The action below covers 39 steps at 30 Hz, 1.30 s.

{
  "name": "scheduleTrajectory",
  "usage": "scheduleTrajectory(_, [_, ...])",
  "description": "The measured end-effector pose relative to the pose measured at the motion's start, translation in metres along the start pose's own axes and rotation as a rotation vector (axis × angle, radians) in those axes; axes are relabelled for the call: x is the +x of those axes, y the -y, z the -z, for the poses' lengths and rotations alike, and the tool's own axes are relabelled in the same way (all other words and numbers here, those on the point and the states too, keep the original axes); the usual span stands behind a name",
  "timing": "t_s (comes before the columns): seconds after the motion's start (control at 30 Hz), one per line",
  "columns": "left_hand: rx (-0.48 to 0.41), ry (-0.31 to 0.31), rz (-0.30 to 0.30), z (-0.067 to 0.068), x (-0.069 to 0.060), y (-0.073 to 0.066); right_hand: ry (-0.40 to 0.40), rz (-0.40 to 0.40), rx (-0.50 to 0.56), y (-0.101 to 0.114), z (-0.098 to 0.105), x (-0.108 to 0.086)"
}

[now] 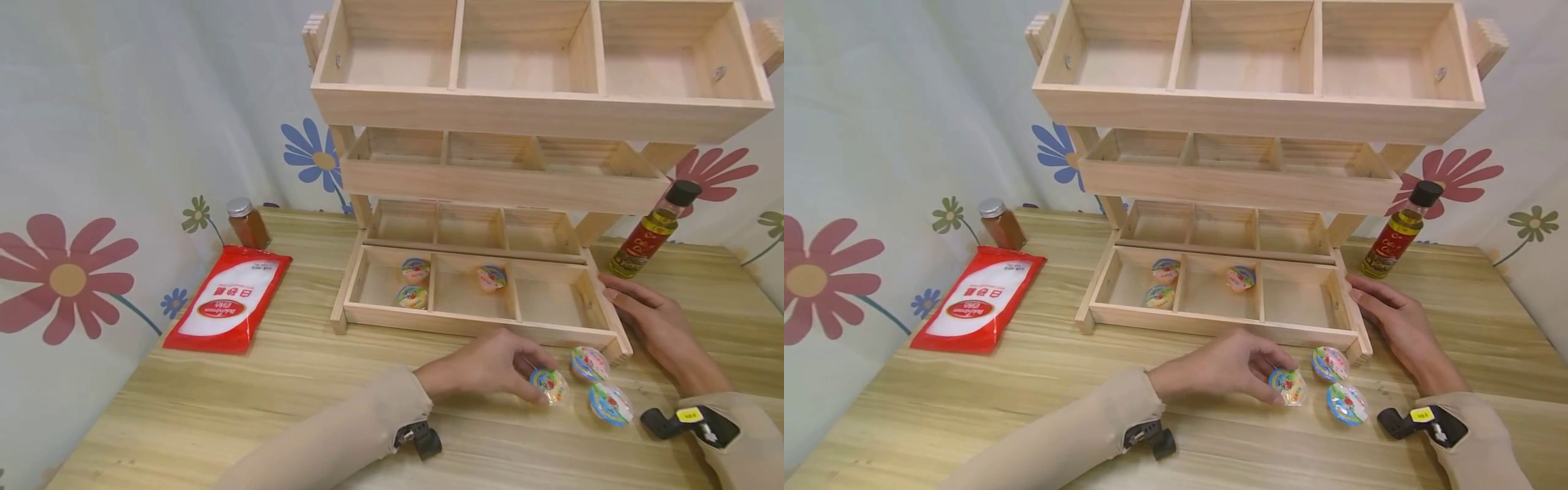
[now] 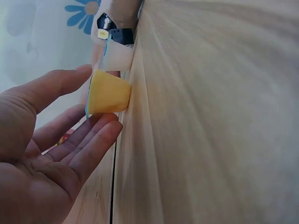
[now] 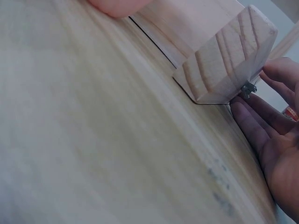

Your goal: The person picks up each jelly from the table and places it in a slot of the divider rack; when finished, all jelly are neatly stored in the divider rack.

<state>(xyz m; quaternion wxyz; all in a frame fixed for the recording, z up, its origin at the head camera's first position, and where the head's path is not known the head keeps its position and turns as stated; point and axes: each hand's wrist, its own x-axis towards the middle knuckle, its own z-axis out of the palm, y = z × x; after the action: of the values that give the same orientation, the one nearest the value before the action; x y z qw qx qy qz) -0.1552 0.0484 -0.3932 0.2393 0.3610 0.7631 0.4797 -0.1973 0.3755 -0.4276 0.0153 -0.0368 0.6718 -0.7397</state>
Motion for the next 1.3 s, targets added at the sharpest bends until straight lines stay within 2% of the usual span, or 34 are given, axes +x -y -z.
scheduleTrajectory(0.3, [0.02,-0.008,-0.001,-0.0013,0.0007,0.0002,-0.022,-0.031,-0.046,0.0018,-0.0002,0.0001])
scheduleTrajectory(0.93, [0.077,-0.015,-0.028,-0.0048,0.0008,-0.0002,0.003,-0.029,-0.002,0.0008,0.0014,-0.001])
scheduleTrajectory(1.3, [0.053,-0.02,-0.022,-0.0052,0.0014,0.0004,-0.001,-0.035,-0.053,0.0032,-0.001,-0.0021])
